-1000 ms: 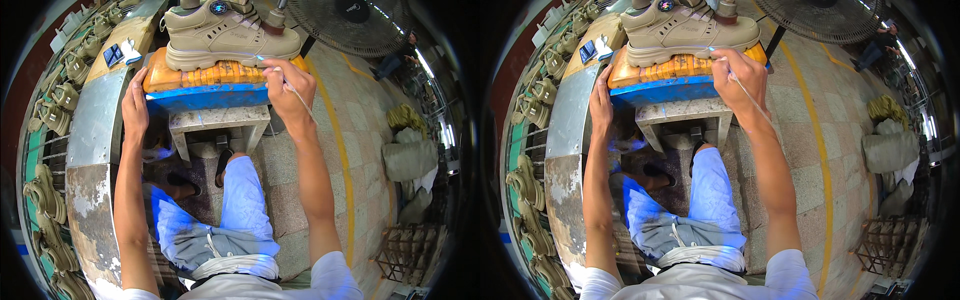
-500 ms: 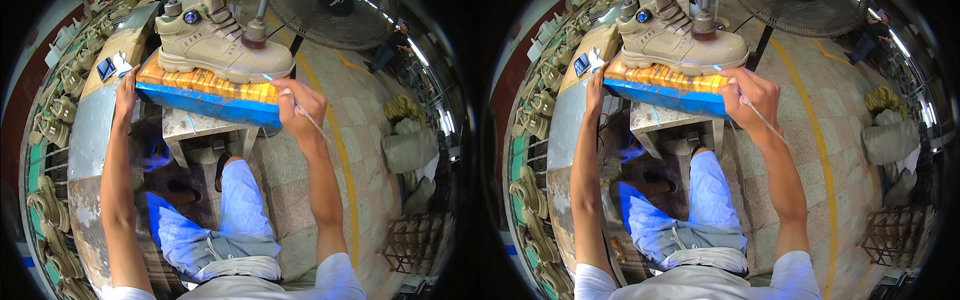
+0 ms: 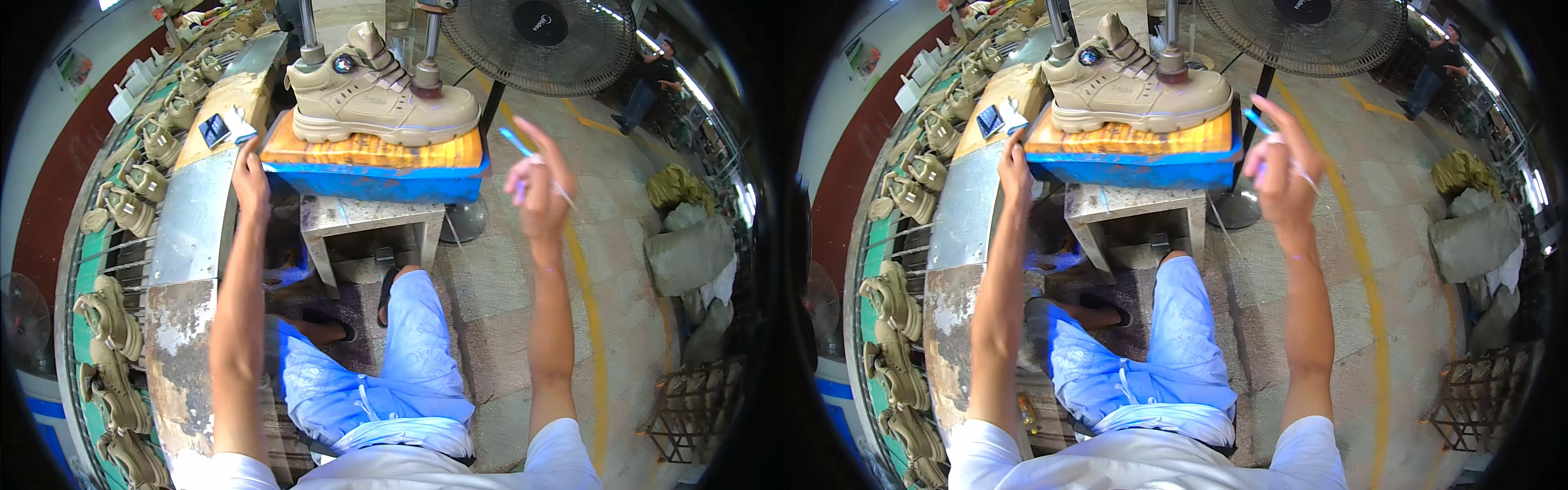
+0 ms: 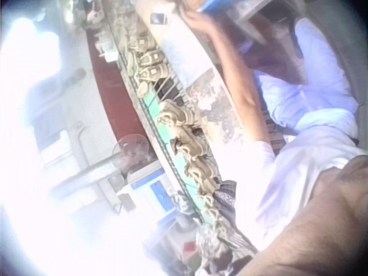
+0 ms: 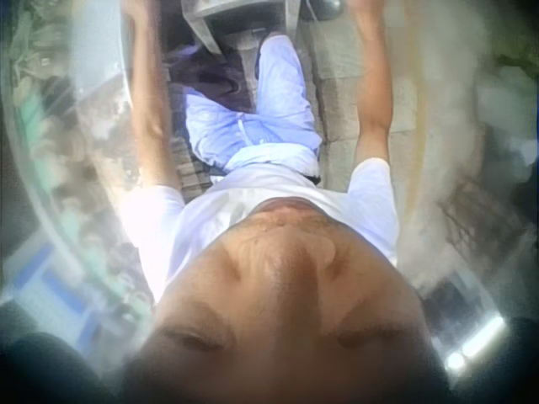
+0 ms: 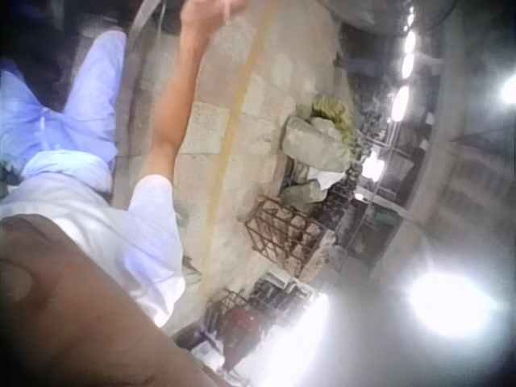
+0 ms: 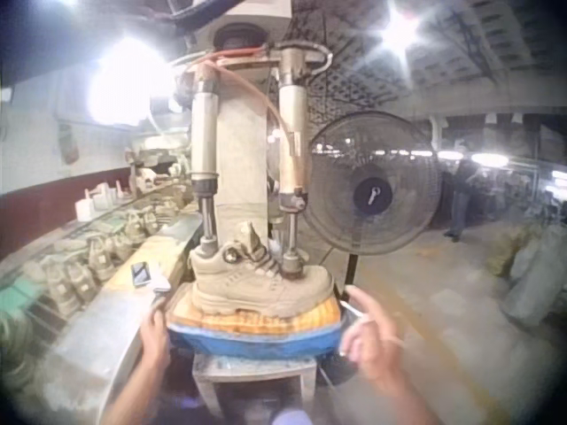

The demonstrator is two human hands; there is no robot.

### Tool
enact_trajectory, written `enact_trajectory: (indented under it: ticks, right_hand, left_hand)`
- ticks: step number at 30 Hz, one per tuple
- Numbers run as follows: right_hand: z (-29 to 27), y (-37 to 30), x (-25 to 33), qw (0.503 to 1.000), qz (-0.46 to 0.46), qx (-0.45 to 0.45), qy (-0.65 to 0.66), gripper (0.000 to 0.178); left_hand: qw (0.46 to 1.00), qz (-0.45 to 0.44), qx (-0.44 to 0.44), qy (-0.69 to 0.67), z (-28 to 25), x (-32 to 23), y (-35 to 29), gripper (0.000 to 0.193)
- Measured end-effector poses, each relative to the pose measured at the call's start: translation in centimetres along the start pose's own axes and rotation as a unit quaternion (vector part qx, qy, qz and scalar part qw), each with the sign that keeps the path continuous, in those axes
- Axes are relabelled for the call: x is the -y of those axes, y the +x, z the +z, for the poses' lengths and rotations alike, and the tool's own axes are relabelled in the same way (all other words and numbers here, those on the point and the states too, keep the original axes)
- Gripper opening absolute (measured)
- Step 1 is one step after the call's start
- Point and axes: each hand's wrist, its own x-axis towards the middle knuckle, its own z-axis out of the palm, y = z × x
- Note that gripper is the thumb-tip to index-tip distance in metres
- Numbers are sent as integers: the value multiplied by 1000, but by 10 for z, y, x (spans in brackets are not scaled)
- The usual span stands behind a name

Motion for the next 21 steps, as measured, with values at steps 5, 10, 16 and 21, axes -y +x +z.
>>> enact_trajectory:
  ticks: [5,10,16,21]
  right_hand:
    - [87,-20,1,970,157,140,121,41]
    - [141,-20,20,990,7,117,-79,72]
    - [147,16,11,968,142,117,-172,95]
    - [128,35,-24,977,126,168,-39,92]
  left_hand:
    - [993,0,-113,-45,3,-85,-145,36]
    - [987,156,34,-17,-8,-136,-185,19]
    - [983,175,0,60,72,-155,18,71]
    - [990,132,52,-20,98,-163,21,66]
